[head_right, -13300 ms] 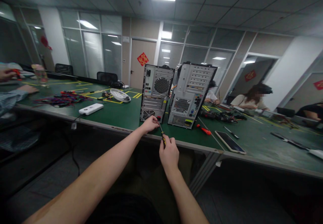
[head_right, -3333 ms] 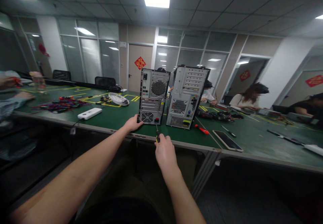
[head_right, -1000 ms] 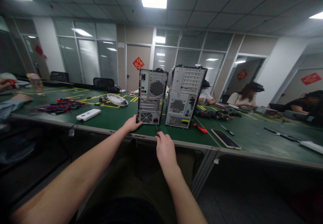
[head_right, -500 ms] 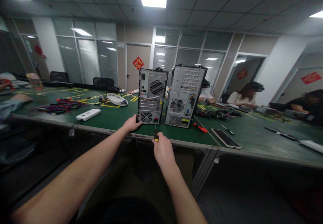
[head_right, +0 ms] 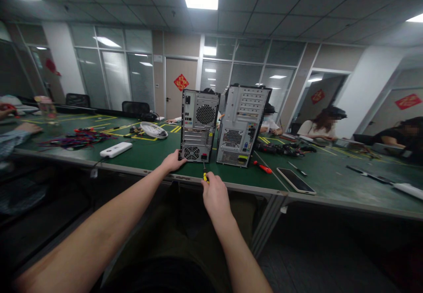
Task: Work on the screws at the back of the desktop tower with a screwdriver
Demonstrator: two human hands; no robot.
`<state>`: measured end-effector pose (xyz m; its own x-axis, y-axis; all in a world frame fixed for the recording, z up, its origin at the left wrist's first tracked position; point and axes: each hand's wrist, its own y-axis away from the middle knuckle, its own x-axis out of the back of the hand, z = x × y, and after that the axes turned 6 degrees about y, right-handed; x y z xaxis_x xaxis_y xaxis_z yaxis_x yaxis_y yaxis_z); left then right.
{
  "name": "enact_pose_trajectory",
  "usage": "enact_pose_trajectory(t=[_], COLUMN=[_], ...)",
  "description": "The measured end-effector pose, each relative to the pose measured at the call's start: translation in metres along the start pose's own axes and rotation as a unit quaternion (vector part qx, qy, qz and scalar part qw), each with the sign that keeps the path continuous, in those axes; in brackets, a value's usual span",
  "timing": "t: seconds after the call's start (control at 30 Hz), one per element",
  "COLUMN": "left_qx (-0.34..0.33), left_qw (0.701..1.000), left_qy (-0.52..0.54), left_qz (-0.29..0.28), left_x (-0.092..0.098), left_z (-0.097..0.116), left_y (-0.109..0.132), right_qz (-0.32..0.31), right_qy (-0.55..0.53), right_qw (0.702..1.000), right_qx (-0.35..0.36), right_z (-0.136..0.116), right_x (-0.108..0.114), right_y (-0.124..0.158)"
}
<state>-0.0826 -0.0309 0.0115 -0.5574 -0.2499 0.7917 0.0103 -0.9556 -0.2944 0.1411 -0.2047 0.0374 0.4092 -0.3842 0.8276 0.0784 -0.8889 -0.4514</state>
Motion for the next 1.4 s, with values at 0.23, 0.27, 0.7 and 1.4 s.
enact_pose_trajectory(t=[0.23, 0.27, 0.7, 1.4], left_qx=[0.002, 0.002, 0.0, -0.002], left_qw=[1.0, 1.0, 1.0, 1.0], left_qy=[-0.002, -0.003, -0.004, 0.0], left_qz=[0.002, 0.002, 0.003, 0.005], left_x=[0.0007, 0.0007, -0.0018, -0.0022], left_z=[0.0012, 0.0012, -0.0015, -0.0014], left_y=[0.0008, 0.0008, -0.0015, -0.0014], right_qz=[0.036, 0.033, -0.027, 0.001], right_qy=[-0.018, -0.019, 0.01, -0.007], right_qw=[0.999, 0.999, 1.0, 1.0], right_qx=[0.021, 0.02, 0.0, 0.003], right_z=[0.0042, 0.0046, -0.0037, 0.0015], right_x=[-0.0048, -0.0056, -0.0015, -0.0024], right_y=[-0.0008, -0.0006, 0.0026, 0.0007])
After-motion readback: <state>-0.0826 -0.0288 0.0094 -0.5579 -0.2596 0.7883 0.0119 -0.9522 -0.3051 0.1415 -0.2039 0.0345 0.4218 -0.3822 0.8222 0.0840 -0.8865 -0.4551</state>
